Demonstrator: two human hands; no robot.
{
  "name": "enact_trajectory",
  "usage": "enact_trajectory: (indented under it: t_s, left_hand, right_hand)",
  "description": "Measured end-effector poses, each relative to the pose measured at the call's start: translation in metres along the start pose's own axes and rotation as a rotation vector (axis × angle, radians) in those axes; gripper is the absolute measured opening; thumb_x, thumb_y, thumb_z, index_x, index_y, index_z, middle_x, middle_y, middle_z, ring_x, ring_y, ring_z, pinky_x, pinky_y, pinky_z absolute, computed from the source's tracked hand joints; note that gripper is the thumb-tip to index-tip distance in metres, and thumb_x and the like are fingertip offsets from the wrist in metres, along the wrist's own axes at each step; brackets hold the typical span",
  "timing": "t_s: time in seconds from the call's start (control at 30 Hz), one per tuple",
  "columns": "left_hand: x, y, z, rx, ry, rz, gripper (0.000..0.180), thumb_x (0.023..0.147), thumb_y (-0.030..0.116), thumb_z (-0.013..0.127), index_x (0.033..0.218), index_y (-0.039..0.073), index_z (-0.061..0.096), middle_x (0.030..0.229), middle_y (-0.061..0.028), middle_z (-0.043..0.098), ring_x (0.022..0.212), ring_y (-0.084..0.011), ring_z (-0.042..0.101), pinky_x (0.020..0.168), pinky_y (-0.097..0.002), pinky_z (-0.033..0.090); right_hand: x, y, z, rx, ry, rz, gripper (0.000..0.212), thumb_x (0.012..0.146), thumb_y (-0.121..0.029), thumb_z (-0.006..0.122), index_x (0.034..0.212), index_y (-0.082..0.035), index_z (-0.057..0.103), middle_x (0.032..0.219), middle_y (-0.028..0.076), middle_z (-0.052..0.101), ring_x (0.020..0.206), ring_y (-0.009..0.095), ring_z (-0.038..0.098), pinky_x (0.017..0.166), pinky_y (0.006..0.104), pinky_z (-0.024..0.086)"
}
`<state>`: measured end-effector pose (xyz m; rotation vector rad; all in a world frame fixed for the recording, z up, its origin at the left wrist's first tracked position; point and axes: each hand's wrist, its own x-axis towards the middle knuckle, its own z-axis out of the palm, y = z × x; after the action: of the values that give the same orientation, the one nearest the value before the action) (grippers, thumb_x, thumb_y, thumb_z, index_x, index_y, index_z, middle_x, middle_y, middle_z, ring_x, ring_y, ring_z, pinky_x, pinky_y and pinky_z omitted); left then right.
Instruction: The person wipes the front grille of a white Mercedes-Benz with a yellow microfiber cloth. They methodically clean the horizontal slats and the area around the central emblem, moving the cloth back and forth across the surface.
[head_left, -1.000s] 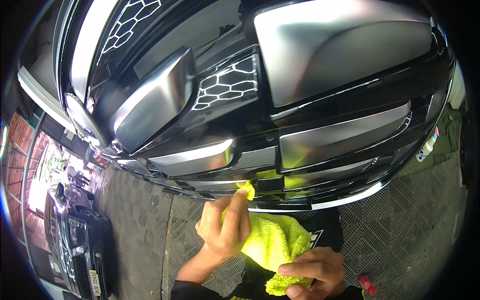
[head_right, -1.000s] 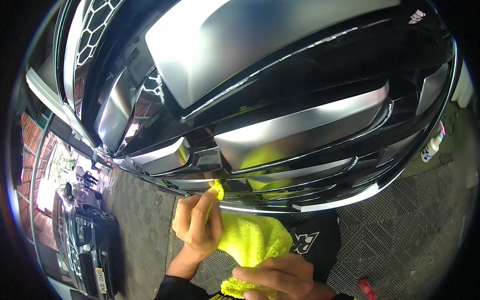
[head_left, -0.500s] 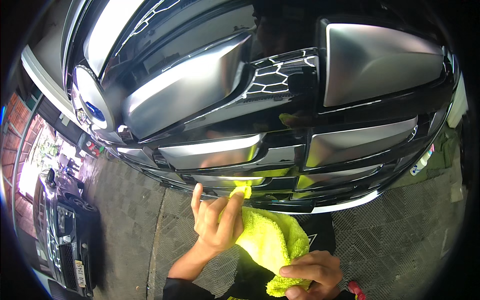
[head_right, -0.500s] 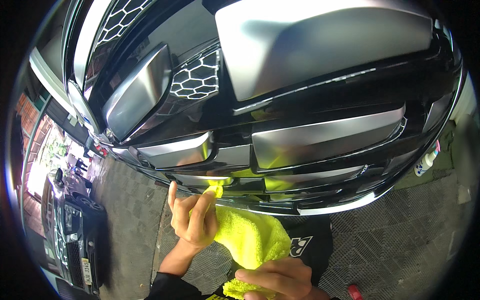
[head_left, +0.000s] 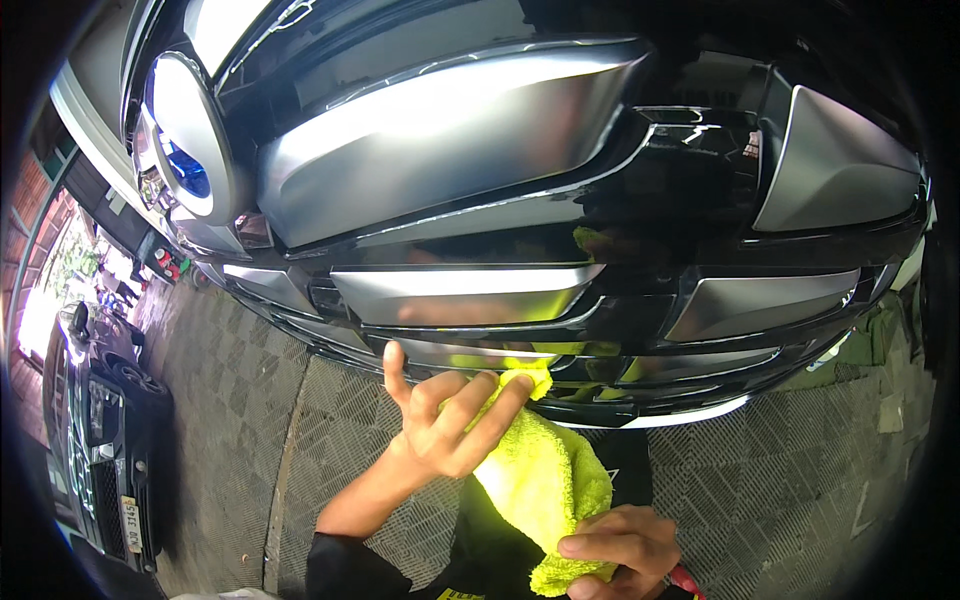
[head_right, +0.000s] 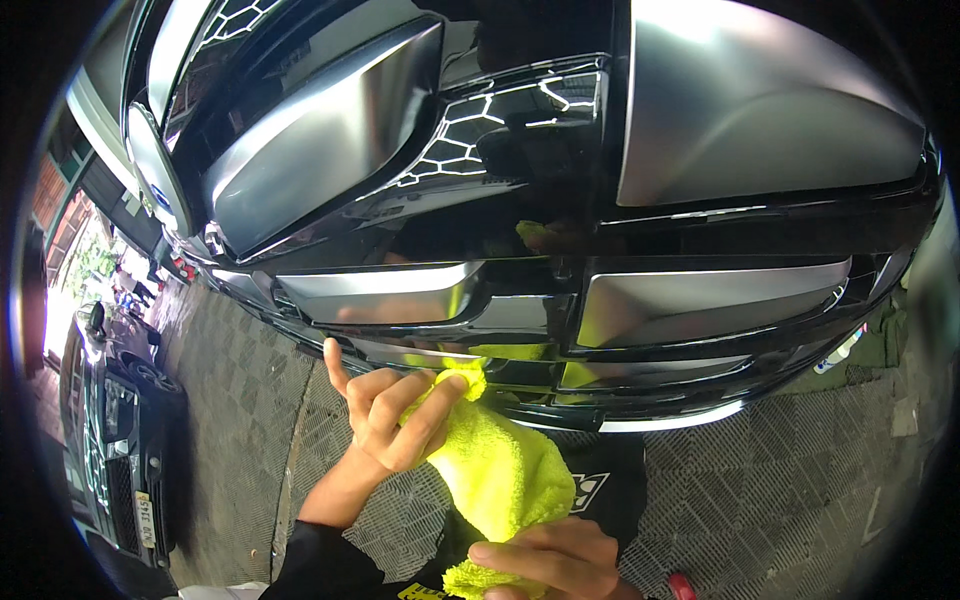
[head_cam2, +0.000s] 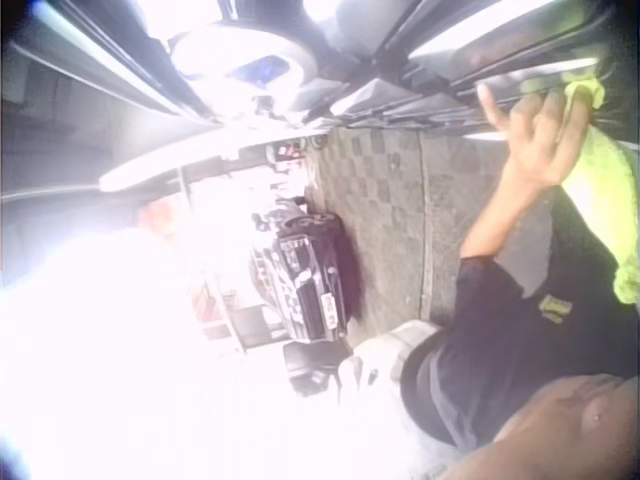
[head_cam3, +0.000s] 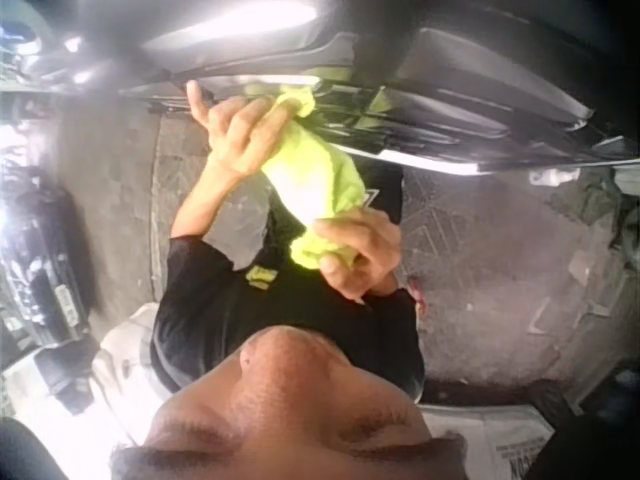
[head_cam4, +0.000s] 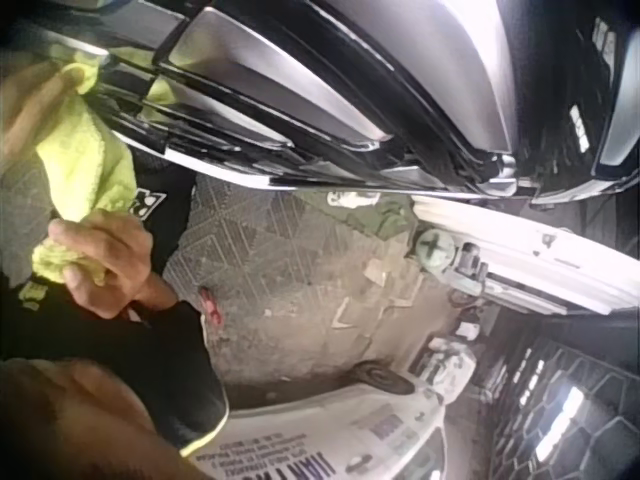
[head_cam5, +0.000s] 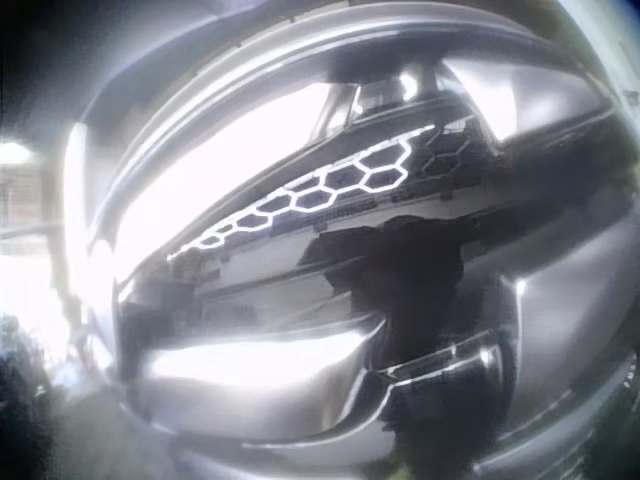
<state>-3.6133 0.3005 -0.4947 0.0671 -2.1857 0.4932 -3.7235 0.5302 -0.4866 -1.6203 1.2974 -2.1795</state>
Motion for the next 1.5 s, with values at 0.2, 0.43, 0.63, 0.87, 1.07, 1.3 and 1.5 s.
enact_trajectory:
  t_s: [0.2,0.43,0.63,0.87,1.07,1.3,1.5]
  left_hand:
    - [-0.004,-0.02,-0.008,-0.006,0.001,-0.046,0.042,0.069,0.013,0.08,0.11,0.017,0.083,0.096,0.0039,0.06,0.087,-0.0171,0.056,0.126,-0.0712,0.022]
    - [0.001,-0.008,0.008,-0.053,0.038,0.019,0.038,0.074,0.011,0.083,0.111,0.019,0.079,0.096,0.0047,0.056,0.088,-0.0165,0.055,0.13,-0.0689,0.016]
    - [-0.009,-0.025,-0.005,0.045,0.021,-0.016,0.04,0.071,0.015,0.082,0.111,0.019,0.084,0.096,0.007,0.056,0.088,-0.0139,0.052,0.128,-0.0734,0.017]
    - [0.014,0.005,0.024,-0.057,0.145,0.066,0.039,0.074,0.021,0.08,0.112,0.019,0.084,0.098,0.0049,0.055,0.089,-0.0134,0.053,0.126,-0.0727,0.017]
    - [-0.005,-0.017,0.003,-0.021,0.07,0.011,0.035,0.075,0.02,0.082,0.109,0.016,0.084,0.098,0.0042,0.057,0.083,-0.0135,0.055,0.124,-0.075,0.017]
    - [-0.018,-0.039,-0.011,-0.015,-0.008,0.023,0.043,0.068,0.014,0.083,0.112,0.018,0.083,0.098,0.0042,0.055,0.086,-0.0153,0.054,0.128,-0.0719,0.019]
    - [-0.018,-0.031,0.006,-0.075,0.102,0.019,0.039,0.072,0.02,0.077,0.11,0.014,0.083,0.093,0.0048,0.057,0.086,-0.015,0.053,0.124,-0.0717,0.024]
  right_hand:
    - [-0.001,0.006,0.004,0.014,-0.015,-0.029,0.031,0.099,-0.024,0.068,0.117,0.001,0.073,0.093,0.015,0.077,0.064,0.024,0.074,0.055,0.0332,0.059]
    - [0.004,0.004,0.006,0.051,-0.031,0.019,0.036,0.098,-0.026,0.068,0.114,0.006,0.073,0.09,0.014,0.077,0.065,0.025,0.074,0.057,0.0329,0.059]
    - [0.006,0.007,0.009,0.048,0.001,0.014,0.033,0.097,-0.025,0.069,0.109,0.006,0.074,0.093,0.014,0.078,0.064,0.025,0.074,0.058,0.0339,0.059]
    - [0.009,0.002,0.013,-0.015,-0.067,0.032,0.033,0.098,-0.024,0.068,0.111,0.006,0.074,0.095,0.013,0.077,0.066,0.026,0.073,0.06,0.0347,0.059]
    - [0.009,0.007,0.021,-0.043,-0.081,-0.051,0.035,0.1,-0.026,0.067,0.114,0.005,0.074,0.094,0.013,0.077,0.067,0.026,0.073,0.06,0.0347,0.059]
    - [0.013,0.005,0.028,0.039,-0.118,0.049,0.032,0.1,-0.027,0.068,0.114,0.001,0.075,0.094,0.015,0.077,0.067,0.026,0.074,0.058,0.0351,0.059]
    - [0.009,0.014,0.042,-0.04,-0.122,-0.068,0.041,0.105,-0.018,0.062,0.145,-0.024,0.063,0.108,0.018,0.074,0.069,0.023,0.073,0.055,0.0303,0.058]
